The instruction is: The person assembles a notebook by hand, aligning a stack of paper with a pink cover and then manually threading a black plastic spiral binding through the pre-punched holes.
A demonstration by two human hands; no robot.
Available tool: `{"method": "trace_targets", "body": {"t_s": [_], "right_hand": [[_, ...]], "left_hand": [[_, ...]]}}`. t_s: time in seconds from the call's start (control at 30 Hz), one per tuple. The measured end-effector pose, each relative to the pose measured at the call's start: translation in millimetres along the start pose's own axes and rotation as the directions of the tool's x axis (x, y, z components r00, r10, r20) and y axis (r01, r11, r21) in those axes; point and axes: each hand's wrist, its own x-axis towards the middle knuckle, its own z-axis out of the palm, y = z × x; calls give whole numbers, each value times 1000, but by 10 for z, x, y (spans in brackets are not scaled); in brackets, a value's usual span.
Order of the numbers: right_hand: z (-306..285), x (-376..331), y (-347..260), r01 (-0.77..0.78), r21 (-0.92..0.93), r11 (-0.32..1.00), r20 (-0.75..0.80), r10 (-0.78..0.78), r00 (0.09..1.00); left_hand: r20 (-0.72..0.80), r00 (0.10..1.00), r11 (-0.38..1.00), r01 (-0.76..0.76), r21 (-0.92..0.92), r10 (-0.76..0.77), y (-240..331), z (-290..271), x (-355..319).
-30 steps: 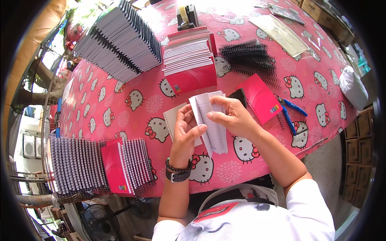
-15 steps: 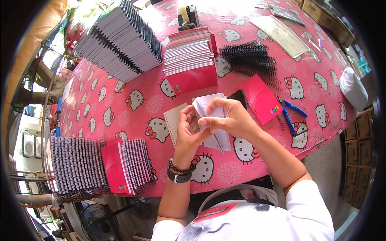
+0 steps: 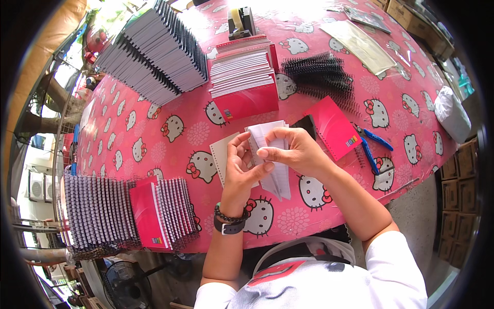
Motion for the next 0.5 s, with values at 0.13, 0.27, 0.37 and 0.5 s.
{"method": "trace_targets", "body": {"t_s": [0.13, 0.27, 0.37, 0.5], "right_hand": [[13, 13, 63, 34, 2, 999, -25, -34, 999], [16, 12, 67, 51, 14, 999, -25, -51, 998], [22, 11, 55, 61, 2, 998, -23, -61, 998], [21, -1, 25, 41, -16, 999, -28, -41, 999]], "left_hand": [[5, 1000, 999, 2, -42, -2, -14, -18, 4], [7, 1000, 999, -2, -48, 2, -15, -28, 6], [0, 1000, 999, 19, -47, -19, 2, -27, -6], [3, 1000, 999, 10, -39, -10, -6, -29, 3]]}}
